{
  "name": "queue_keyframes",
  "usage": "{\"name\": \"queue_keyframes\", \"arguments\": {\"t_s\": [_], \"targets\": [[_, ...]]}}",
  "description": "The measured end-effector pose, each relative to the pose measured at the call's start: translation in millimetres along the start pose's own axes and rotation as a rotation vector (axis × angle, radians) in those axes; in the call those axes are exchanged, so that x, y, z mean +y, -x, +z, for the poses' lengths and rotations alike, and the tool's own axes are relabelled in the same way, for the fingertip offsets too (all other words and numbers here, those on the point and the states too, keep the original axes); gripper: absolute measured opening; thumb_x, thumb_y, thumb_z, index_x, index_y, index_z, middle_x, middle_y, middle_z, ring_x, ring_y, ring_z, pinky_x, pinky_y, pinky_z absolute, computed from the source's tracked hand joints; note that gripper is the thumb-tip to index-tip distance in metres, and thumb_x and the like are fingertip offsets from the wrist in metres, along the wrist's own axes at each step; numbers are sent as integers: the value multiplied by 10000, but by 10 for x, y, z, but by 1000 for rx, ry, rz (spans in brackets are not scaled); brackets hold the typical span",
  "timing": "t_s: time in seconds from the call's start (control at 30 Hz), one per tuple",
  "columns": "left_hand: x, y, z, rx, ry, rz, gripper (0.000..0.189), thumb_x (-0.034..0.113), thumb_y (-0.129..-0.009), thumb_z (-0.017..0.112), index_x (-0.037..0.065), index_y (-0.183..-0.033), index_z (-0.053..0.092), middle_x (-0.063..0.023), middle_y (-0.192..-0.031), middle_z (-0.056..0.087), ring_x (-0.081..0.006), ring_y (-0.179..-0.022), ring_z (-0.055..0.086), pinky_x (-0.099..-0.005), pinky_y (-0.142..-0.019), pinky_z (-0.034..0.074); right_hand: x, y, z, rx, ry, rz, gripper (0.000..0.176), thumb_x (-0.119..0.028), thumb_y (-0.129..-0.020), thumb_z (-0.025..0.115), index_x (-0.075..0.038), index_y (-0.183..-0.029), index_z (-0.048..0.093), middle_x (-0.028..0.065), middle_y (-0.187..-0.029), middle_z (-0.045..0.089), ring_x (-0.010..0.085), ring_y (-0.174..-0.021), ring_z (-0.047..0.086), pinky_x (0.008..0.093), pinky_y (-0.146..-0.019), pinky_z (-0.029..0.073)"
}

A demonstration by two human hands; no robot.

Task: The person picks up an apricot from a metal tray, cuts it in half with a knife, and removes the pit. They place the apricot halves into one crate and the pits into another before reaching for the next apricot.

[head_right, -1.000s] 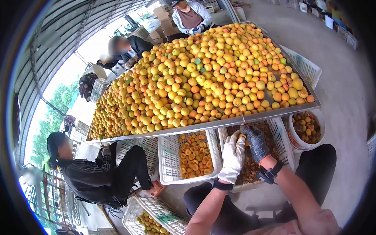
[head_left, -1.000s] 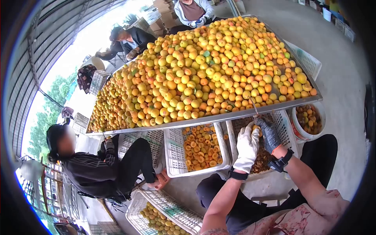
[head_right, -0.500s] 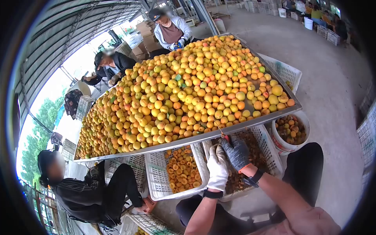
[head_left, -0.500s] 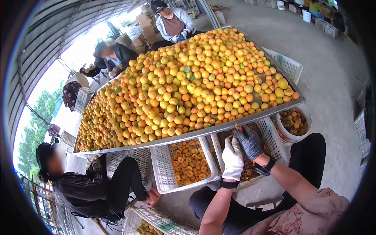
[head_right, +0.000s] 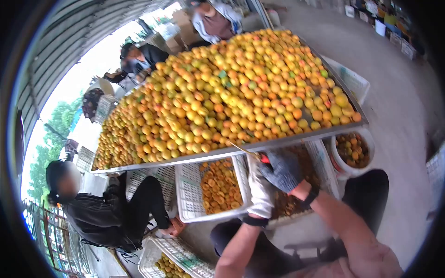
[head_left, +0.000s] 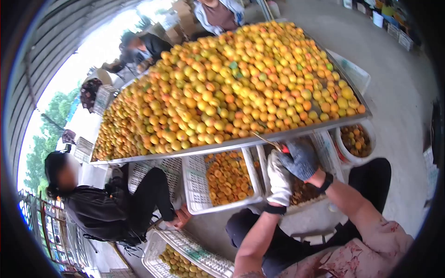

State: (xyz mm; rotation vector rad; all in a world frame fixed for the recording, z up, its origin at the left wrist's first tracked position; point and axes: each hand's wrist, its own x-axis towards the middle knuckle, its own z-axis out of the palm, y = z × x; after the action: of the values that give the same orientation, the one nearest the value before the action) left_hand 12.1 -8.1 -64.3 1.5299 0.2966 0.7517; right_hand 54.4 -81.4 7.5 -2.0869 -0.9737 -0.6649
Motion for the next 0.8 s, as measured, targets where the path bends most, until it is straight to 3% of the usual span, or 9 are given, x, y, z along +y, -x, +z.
{"name": "queue_keyframes", "arguments": {"t_s": [0.07, 0.13, 0.2, 0.27, 0.33, 0.4, 0.43, 0.63, 0.8], "targets": [[788, -57, 39, 84, 669, -302, 319, 320, -953, 462, 44, -1083, 555, -59, -1058, 604, -218, -909, 587, -339, -825, 457, 3, -32, 6, -91, 14, -19, 281, -284, -743, 667, -60, -893, 591, 159, -761, 580, 345, -715, 571, 442, -640, 448], [665, 6, 8, 61, 849, -407, 343, 356, -937, 487, 71, -1117, 549, -17, -1054, 605, -190, -970, 580, -319, -900, 445, 44, 0, 28, -201, -53, -32, 295, -306, -745, 664, -65, -891, 577, 155, -781, 575, 340, -732, 566, 450, -643, 440], [184, 96, -207, 38, 769, -617, 461, 455, -910, 483, 115, -1221, 508, -77, -1084, 609, -216, -949, 612, -334, -800, 524, -11, 17, -10, -262, -39, -112, 363, -327, -741, 686, -59, -963, 585, 148, -853, 586, 337, -757, 563, 443, -679, 437], [575, 98, -208, 37, 716, -858, 455, 520, -906, 425, 121, -1085, 549, -60, -913, 629, -184, -695, 616, -310, -597, 528, 23, 10, 3, -182, -116, -203, 351, -329, -750, 651, -56, -964, 595, 163, -835, 608, 344, -733, 590, 440, -680, 463], [443, 66, -353, -298, 832, -662, 456, 512, -934, 346, 94, -915, 529, -11, -614, 471, -123, -453, 394, -263, -396, 311, 136, 33, 49, -198, -47, -222, 287, -274, -813, 639, -40, -974, 606, 106, -841, 641, 263, -715, 617, 371, -675, 488], [480, -79, -399, -383, 967, -689, 469, 429, -974, 264, 53, -936, 542, -60, -568, 492, -163, -408, 408, -286, -388, 348, 170, -14, 129, -128, -1207, 641, 179, -209, -871, 620, -48, -949, 623, 20, -825, 636, 145, -709, 605, 277, -634, 486], [546, -60, -406, -254, 1028, -730, 484, 439, -973, 280, 32, -966, 542, -62, -565, 488, -172, -426, 421, -290, -409, 359, 196, -28, 118, 43, -1570, 847, 119, -177, -892, 613, -66, -928, 637, -32, -811, 610, 69, -713, 575, 208, -599, 464], [492, 21, -573, -227, 990, -686, 581, 552, -936, 332, 17, -991, 553, -54, -600, 497, -170, -482, 422, -293, -451, 347, 65, -63, 55, 67, -1586, 996, 201, -214, -862, 639, -53, -983, 638, 3, -821, 627, 91, -713, 602, 230, -601, 494], [377, 80, -754, -156, 942, -684, 574, 558, -929, 344, 24, -980, 551, -73, -614, 528, -183, -478, 448, -303, -444, 365, -120, -106, 281, 22, -1429, 816, 210, -157, -854, 634, -40, -1027, 623, 25, -883, 630, 100, -785, 607, 233, -679, 510]]}}
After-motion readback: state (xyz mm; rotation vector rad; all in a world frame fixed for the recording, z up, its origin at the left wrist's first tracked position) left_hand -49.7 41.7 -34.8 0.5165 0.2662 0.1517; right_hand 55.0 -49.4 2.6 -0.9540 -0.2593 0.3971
